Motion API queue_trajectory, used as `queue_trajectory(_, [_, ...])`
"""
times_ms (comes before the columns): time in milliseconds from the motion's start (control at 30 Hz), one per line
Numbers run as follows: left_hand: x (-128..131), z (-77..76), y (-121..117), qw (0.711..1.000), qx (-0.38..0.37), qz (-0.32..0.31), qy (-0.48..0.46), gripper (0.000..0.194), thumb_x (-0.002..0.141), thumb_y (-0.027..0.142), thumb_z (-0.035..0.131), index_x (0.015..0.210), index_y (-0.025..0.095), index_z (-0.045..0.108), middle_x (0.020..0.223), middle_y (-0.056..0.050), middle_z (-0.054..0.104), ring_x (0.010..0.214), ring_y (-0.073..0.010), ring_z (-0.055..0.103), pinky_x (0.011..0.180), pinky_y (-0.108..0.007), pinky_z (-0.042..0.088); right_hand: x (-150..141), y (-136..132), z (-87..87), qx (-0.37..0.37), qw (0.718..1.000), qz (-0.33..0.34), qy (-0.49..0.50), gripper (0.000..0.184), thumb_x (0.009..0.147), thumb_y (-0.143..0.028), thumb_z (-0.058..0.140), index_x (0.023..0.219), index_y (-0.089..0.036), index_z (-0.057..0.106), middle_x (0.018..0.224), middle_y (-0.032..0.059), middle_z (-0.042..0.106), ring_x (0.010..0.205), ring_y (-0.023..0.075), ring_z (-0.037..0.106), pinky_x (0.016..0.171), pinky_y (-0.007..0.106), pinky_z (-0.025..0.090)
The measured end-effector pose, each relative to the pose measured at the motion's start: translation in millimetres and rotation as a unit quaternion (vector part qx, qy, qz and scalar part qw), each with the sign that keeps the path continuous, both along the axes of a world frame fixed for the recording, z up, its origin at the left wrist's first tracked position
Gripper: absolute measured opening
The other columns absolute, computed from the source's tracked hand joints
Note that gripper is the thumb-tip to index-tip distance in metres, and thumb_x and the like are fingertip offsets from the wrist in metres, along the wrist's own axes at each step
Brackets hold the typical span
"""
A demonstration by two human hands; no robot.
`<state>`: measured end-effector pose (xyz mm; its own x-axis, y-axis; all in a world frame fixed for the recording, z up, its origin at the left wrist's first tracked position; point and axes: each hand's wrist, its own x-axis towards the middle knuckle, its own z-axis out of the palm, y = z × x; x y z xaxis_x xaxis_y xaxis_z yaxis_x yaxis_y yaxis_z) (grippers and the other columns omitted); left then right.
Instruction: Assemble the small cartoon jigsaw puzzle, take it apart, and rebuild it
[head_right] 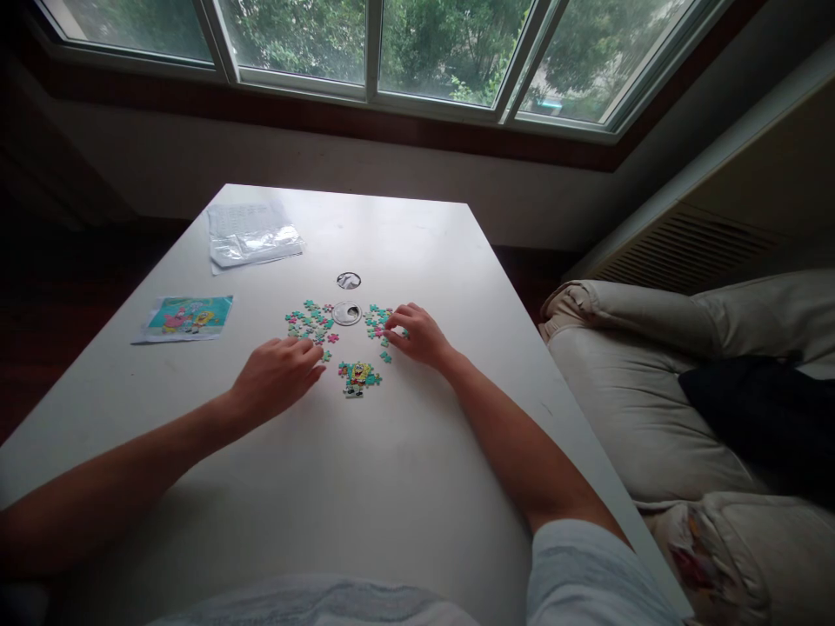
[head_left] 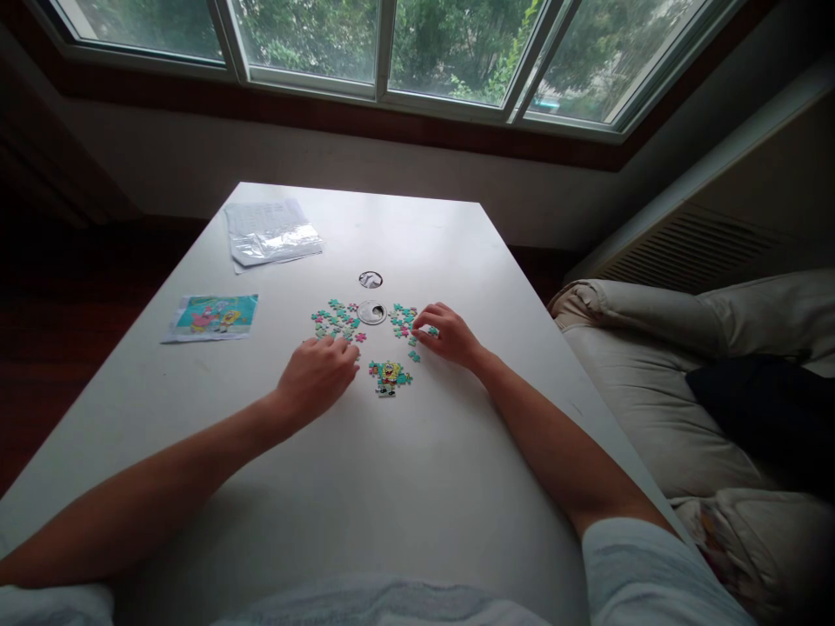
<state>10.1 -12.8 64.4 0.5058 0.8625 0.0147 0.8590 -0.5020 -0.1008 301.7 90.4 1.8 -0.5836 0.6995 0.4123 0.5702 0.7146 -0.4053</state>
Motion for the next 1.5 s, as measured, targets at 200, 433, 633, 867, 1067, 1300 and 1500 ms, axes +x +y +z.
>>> queue_trajectory(200, [-33, 10.4, 23, 0.994, -0.054, 0.080, 0.046, 0.018, 0.091, 0.033, 0.058, 0.095, 0.018, 0.066, 0.093, -0.011, 0.070, 0.089, -0.0300, 0.068, 0.068, -0.032, 0.043, -1, -5, 5.5, 0.004, 0.993, 0.062, -0.101, 0.030, 0.084, -0.049, 0.075, 0.084, -0.022, 0.061, 0.090, 0.0064, 0.063, 0.088, 0.0228, 0.050, 0.082, 0.036, 0.041])
queue_trajectory(433, [-38, 11.3, 28, 0.991, -0.083, 0.087, 0.066, 0.016, 0.088, 0.030, 0.060, 0.093, 0.017, 0.069, 0.097, -0.012, 0.072, 0.092, -0.0288, 0.068, 0.067, -0.030, 0.043, 6, 3, -7.3, 0.046, 0.990, -0.013, -0.131, 0.026, 0.092, -0.048, 0.067, 0.089, -0.022, 0.064, 0.093, 0.0080, 0.063, 0.091, 0.0238, 0.051, 0.084, 0.036, 0.038])
queue_trajectory(633, [-36, 3.5, 28, 0.993, -0.065, 0.074, 0.069, 0.020, 0.090, 0.028, 0.055, 0.090, 0.016, 0.070, 0.098, -0.013, 0.070, 0.090, -0.0286, 0.067, 0.067, -0.032, 0.043, 5, 6, -14.3, 0.063, 0.991, -0.030, -0.117, 0.025, 0.096, -0.047, 0.061, 0.091, -0.022, 0.065, 0.093, 0.0073, 0.064, 0.091, 0.0229, 0.052, 0.085, 0.036, 0.038])
queue_trajectory(867, [-35, -4.6, 27, 0.996, -0.028, 0.060, 0.058, 0.018, 0.090, 0.022, 0.053, 0.088, 0.015, 0.069, 0.093, -0.014, 0.069, 0.088, -0.0302, 0.066, 0.068, -0.035, 0.043, 3, 5, -12.4, 0.067, 0.992, -0.021, -0.106, 0.026, 0.099, -0.045, 0.057, 0.090, -0.022, 0.067, 0.092, 0.0078, 0.065, 0.089, 0.0227, 0.051, 0.083, 0.036, 0.037])
queue_trajectory(1067, [-32, -6.0, 27, 0.996, -0.018, 0.058, 0.070, 0.021, 0.089, 0.015, 0.048, 0.086, 0.014, 0.068, 0.092, -0.015, 0.069, 0.087, -0.0307, 0.067, 0.069, -0.038, 0.044, 2, 4, -11.5, 0.068, 0.992, -0.017, -0.108, 0.029, 0.100, -0.047, 0.054, 0.089, -0.022, 0.066, 0.091, 0.0075, 0.065, 0.088, 0.0223, 0.050, 0.083, 0.036, 0.037])
queue_trajectory(1300, [-38, -6.7, 34, 0.994, -0.038, 0.088, 0.050, 0.020, 0.091, 0.027, 0.048, 0.092, 0.017, 0.066, 0.099, -0.011, 0.069, 0.086, -0.0250, 0.067, 0.062, -0.031, 0.041, 1, 2, -10.1, 0.063, 0.992, -0.017, -0.107, 0.030, 0.100, -0.047, 0.053, 0.089, -0.023, 0.066, 0.092, 0.0076, 0.066, 0.090, 0.0225, 0.051, 0.084, 0.036, 0.038])
queue_trajectory(1500, [-34, -6.7, 29, 0.997, -0.017, 0.064, 0.050, 0.022, 0.092, 0.018, 0.046, 0.091, 0.014, 0.068, 0.096, -0.015, 0.068, 0.089, -0.0281, 0.066, 0.070, -0.036, 0.044, 0, 1, -8.0, 0.053, 0.993, -0.017, -0.106, 0.032, 0.101, -0.048, 0.051, 0.089, -0.023, 0.067, 0.092, 0.0081, 0.066, 0.089, 0.0229, 0.051, 0.083, 0.037, 0.038])
